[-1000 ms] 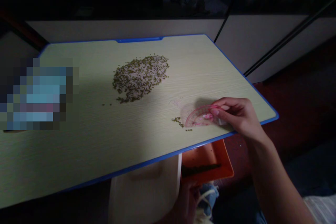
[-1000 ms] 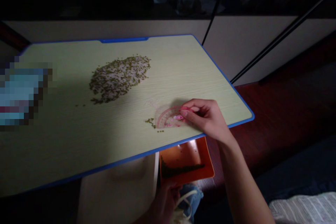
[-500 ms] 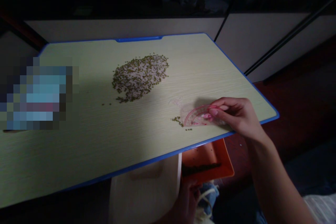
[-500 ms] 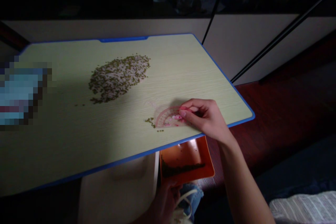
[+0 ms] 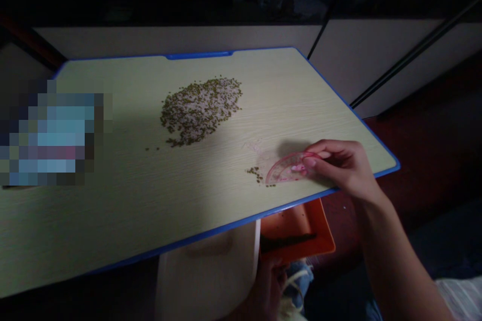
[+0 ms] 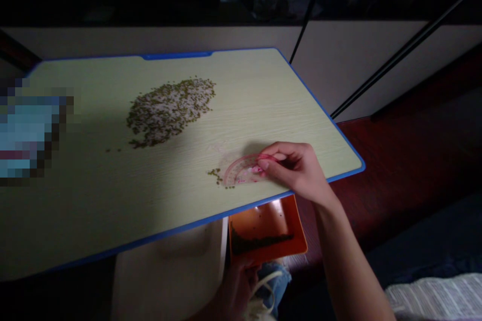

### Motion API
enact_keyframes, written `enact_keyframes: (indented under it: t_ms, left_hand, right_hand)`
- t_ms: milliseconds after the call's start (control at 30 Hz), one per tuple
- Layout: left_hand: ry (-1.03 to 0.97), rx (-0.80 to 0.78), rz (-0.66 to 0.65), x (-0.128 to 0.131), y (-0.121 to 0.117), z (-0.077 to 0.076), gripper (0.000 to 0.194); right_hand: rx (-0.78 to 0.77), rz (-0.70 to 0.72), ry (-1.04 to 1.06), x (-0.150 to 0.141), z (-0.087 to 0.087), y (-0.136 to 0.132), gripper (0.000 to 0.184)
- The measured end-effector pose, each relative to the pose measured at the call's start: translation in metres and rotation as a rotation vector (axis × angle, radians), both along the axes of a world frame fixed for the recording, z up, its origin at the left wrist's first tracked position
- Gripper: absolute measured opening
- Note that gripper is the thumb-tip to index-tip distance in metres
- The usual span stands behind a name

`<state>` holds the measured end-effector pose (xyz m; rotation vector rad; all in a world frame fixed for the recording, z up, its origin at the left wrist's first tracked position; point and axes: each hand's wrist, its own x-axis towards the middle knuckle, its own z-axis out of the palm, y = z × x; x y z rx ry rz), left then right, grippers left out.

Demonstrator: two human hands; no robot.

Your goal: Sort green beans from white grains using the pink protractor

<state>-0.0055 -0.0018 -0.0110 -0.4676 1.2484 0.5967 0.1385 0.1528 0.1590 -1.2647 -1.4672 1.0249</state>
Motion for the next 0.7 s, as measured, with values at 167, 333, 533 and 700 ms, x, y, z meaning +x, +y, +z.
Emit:
enact_keyframes:
  t_ms: [167,333,533,700]
  left_hand:
    - [-0.005,0.044,-0.031,0.001,-0.004,-0.004,0.014]
    - [-0.002,0.060,-0.047,0.002,-0.003,-0.003,0.017]
    - [0.002,0.064,-0.048,0.002,0.001,0.003,0.016]
    - [-0.001,0.019,-0.032,0.001,0.002,0.006,0.015]
  right_hand:
    - [-0.022,-0.072,-0.002,-0.001,-0.001,0.000,0.008]
    - [-0.048,-0.026,0.011,-0.003,-0.001,0.003,0.009]
    - [-0.029,0.011,-0.024,-0.003,0.000,0.003,0.009]
    - [-0.001,0.023,-0.068,-0.002,-0.001,0.004,0.007]
